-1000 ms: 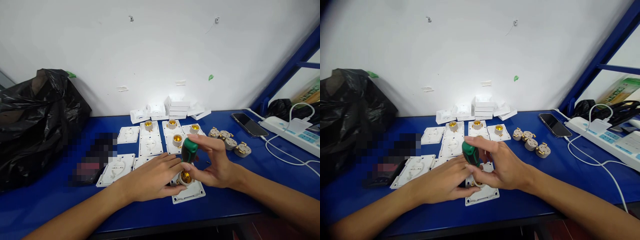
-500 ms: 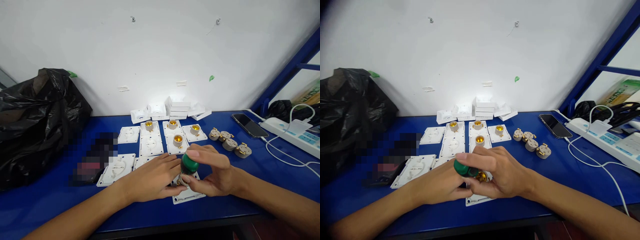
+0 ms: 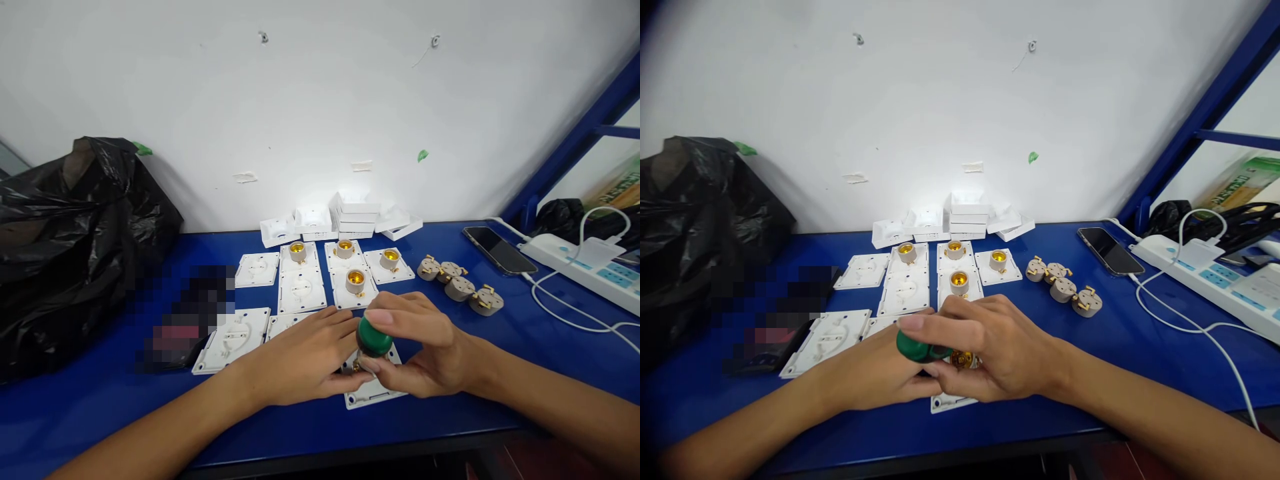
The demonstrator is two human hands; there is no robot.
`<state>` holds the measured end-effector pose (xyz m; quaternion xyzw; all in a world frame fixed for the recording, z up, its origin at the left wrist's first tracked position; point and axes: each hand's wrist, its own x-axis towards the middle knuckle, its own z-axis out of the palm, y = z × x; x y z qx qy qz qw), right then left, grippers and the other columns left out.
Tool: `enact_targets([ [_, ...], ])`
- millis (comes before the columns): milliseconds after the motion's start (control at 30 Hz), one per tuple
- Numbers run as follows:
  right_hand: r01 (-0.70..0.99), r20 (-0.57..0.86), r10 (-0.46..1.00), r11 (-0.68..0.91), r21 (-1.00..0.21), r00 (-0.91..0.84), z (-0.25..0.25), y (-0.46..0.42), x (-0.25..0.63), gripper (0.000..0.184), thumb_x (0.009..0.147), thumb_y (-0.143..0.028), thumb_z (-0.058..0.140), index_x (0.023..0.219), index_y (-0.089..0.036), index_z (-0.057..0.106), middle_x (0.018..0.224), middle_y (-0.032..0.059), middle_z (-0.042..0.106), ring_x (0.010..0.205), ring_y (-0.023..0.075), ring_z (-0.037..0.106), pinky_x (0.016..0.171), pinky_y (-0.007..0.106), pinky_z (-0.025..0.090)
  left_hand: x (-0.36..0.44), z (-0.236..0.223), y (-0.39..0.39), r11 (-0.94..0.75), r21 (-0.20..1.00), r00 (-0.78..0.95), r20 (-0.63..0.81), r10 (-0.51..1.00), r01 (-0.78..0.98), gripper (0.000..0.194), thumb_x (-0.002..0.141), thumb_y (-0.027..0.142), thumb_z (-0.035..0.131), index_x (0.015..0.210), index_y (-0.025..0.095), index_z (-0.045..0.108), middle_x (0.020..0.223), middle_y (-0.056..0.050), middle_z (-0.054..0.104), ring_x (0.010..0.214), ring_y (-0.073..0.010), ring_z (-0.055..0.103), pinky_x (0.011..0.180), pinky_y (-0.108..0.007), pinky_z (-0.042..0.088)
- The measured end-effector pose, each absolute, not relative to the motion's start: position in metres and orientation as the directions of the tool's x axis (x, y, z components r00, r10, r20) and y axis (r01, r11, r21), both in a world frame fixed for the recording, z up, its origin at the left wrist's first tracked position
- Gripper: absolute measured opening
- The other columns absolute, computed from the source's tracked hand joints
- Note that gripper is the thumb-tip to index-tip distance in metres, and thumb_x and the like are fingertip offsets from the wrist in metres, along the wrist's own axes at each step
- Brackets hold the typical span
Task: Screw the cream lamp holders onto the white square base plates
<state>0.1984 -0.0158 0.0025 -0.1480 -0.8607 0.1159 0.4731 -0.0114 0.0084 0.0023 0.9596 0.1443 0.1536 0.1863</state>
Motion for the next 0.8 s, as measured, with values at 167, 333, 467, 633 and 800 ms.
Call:
enact_targets([
  [167, 0.167, 0.769, 0.366, 0.930, -0.328, -0.524, 0.0025, -0.0161, 0.1991, 0.074, 0.093, -0.014, 0.059, 0.157, -0.034, 0.026, 0.083, -0.0035, 0.052, 0.062, 0.0141, 0.048, 0.050, 0.028, 0.038, -0.0114, 0.0021, 0.0072, -0.895, 0.386, 0.906, 0.255, 0.337, 0.224, 0.027, 0.105, 0.040, 0.050, 0.091, 0.018, 0.058, 0.102, -0.009, 0.066, 0.093, -0.0254, 0.064, 0.084, -0.039, 0.052],
  [333, 0.169, 0.763, 0.372, 0.927, -0.335, -0.528, 0.0033, -0.0164, 0.1999, 0.075, 0.094, -0.015, 0.059, 0.158, -0.034, 0.026, 0.083, -0.0034, 0.053, 0.064, 0.0143, 0.050, 0.052, 0.028, 0.039, -0.0113, 0.0031, 0.0072, -0.898, 0.376, 0.906, 0.253, 0.338, 0.230, 0.027, 0.106, 0.040, 0.049, 0.093, 0.018, 0.059, 0.099, -0.008, 0.067, 0.092, -0.0251, 0.065, 0.084, -0.038, 0.053],
  [467, 0.172, 0.753, 0.370, 0.928, -0.331, -0.545, 0.0042, -0.0170, 0.1998, 0.078, 0.094, -0.013, 0.060, 0.159, -0.035, 0.024, 0.082, -0.0039, 0.053, 0.064, 0.0141, 0.052, 0.052, 0.027, 0.041, -0.0115, 0.0059, 0.0054, -0.880, 0.391, 0.904, 0.212, 0.373, 0.271, 0.022, 0.105, 0.040, 0.053, 0.102, 0.019, 0.059, 0.102, -0.006, 0.068, 0.098, -0.0248, 0.065, 0.087, -0.036, 0.053],
  [633, 0.180, 0.751, 0.357, 0.934, -0.310, -0.555, 0.0063, -0.0180, 0.1991, 0.079, 0.094, -0.011, 0.060, 0.160, -0.033, 0.023, 0.082, -0.0036, 0.056, 0.066, 0.0140, 0.057, 0.055, 0.026, 0.046, -0.0125, 0.0065, 0.0028, -0.865, 0.397, 0.899, 0.177, 0.401, 0.308, 0.021, 0.105, 0.040, 0.053, 0.103, 0.021, 0.062, 0.107, -0.007, 0.068, 0.104, -0.0253, 0.064, 0.092, -0.037, 0.053],
  [800, 0.152, 0.743, 0.348, 0.935, -0.321, -0.571, 0.0081, -0.0190, 0.1977, 0.083, 0.093, -0.006, 0.061, 0.161, -0.031, 0.022, 0.099, 0.0008, 0.069, 0.082, 0.0137, 0.067, 0.062, 0.025, 0.053, -0.0123, 0.0070, 0.0054, -0.875, 0.398, 0.911, 0.181, 0.371, 0.278, 0.020, 0.104, 0.039, 0.056, 0.102, 0.021, 0.063, 0.104, -0.006, 0.068, 0.102, -0.0248, 0.064, 0.092, -0.036, 0.052],
])
